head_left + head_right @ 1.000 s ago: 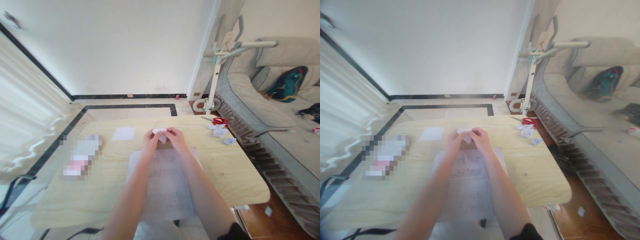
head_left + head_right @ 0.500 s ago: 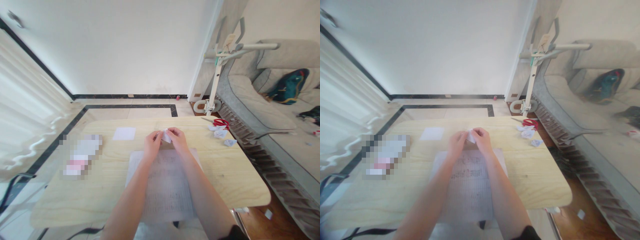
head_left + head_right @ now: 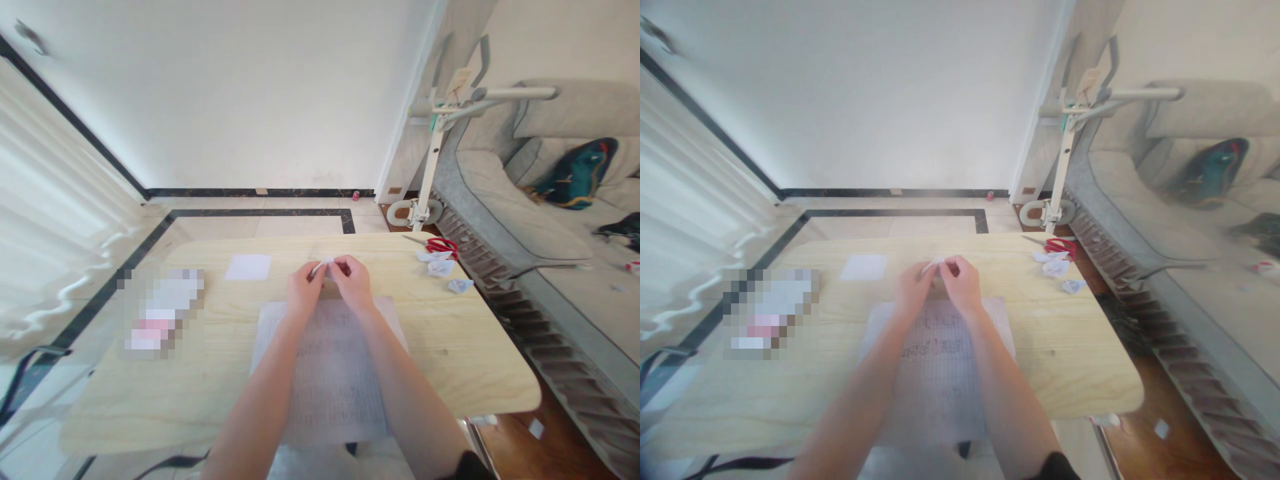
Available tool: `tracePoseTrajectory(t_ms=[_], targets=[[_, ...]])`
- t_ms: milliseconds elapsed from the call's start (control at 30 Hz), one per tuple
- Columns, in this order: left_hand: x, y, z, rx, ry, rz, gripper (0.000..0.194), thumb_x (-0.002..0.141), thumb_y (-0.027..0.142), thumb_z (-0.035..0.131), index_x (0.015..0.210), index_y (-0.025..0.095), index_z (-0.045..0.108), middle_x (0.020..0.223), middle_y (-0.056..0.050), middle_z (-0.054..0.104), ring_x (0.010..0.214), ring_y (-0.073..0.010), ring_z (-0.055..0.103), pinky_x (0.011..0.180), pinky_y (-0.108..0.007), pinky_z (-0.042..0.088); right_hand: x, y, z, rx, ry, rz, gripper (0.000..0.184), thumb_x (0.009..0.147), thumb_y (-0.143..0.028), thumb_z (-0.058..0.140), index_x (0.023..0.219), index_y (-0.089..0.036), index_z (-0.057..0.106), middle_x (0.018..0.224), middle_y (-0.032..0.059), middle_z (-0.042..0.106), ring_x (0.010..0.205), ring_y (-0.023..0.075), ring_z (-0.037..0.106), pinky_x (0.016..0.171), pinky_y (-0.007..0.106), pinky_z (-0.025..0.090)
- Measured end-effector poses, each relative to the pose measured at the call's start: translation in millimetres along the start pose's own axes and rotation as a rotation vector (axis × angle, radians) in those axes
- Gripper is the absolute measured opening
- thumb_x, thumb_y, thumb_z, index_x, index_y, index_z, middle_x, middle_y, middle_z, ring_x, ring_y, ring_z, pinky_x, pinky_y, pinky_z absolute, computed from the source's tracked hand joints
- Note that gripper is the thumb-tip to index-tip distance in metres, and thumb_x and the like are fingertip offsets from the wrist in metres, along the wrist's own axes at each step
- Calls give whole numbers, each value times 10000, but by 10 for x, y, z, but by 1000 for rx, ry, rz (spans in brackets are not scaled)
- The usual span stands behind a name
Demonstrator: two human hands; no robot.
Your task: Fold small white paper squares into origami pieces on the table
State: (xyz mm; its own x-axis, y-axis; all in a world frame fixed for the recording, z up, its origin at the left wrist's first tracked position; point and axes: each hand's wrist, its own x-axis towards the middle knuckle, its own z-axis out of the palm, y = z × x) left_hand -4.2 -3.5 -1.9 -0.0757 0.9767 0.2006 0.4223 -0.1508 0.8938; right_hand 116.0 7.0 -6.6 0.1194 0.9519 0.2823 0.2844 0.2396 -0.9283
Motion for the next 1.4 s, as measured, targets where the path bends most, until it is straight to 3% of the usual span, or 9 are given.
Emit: tracePoseTrajectory(t_ms=[167, 333, 600, 800, 1100, 1267, 1400], targets=[[-10, -35, 15, 55, 16, 92, 314, 858, 363, 450, 1026, 189, 649, 908, -47, 687, 669, -124, 613, 669, -236, 459, -12, -3, 8, -25, 7, -36, 178, 793, -323, 514, 767, -178, 615, 689, 21, 628, 622, 146, 562, 599, 256, 426], [-24, -25, 11, 158, 31, 151, 282, 859, 333, 459, 1017, 196, 648, 914, -58, 690, 766, -149, 630, 709, -248, 452, -23, -10, 1, -75, 15, -61, 186, 806, -328, 500, 766, -184, 610, 683, 20, 624, 614, 145, 554, 608, 260, 424], [-13, -51, 21, 152, 108, 80, 274, 844, 338, 464, 978, 174, 639, 827, -64, 688, 719, -158, 629, 651, -250, 456, -23, 7, 12, -88, -8, -30, 193, 794, -355, 522, 780, -188, 617, 616, -2, 584, 560, 131, 526, 540, 241, 392], [-12, -64, 20, 133, 49, 72, 279, 856, 339, 444, 991, 175, 625, 822, -57, 681, 687, -149, 626, 667, -255, 457, -38, -19, 2, -114, -32, -86, 193, 809, -331, 499, 737, -191, 612, 626, 6, 604, 560, 132, 525, 549, 246, 398], [-25, -52, 3, 233, 73, 97, 322, 873, 356, 432, 1055, 192, 640, 947, -83, 690, 839, -189, 638, 752, -279, 462, -70, -111, -5, -196, -43, -180, 182, 813, -290, 484, 731, -192, 614, 656, 19, 604, 592, 136, 531, 574, 249, 407], [-39, -12, 5, 181, -2, 172, 314, 890, 333, 405, 1050, 201, 642, 961, -59, 689, 816, -158, 638, 746, -262, 475, -57, -97, -7, -98, 37, -80, 181, 795, -298, 483, 841, -192, 622, 665, 16, 624, 578, 138, 555, 572, 252, 438], [-41, 2, 19, 154, -31, 205, 301, 887, 299, 414, 1050, 193, 644, 978, -61, 687, 856, -161, 634, 763, -272, 488, -35, -57, -4, -24, 57, -29, 171, 768, -295, 489, 796, -186, 618, 721, 37, 650, 638, 156, 593, 610, 266, 465]])
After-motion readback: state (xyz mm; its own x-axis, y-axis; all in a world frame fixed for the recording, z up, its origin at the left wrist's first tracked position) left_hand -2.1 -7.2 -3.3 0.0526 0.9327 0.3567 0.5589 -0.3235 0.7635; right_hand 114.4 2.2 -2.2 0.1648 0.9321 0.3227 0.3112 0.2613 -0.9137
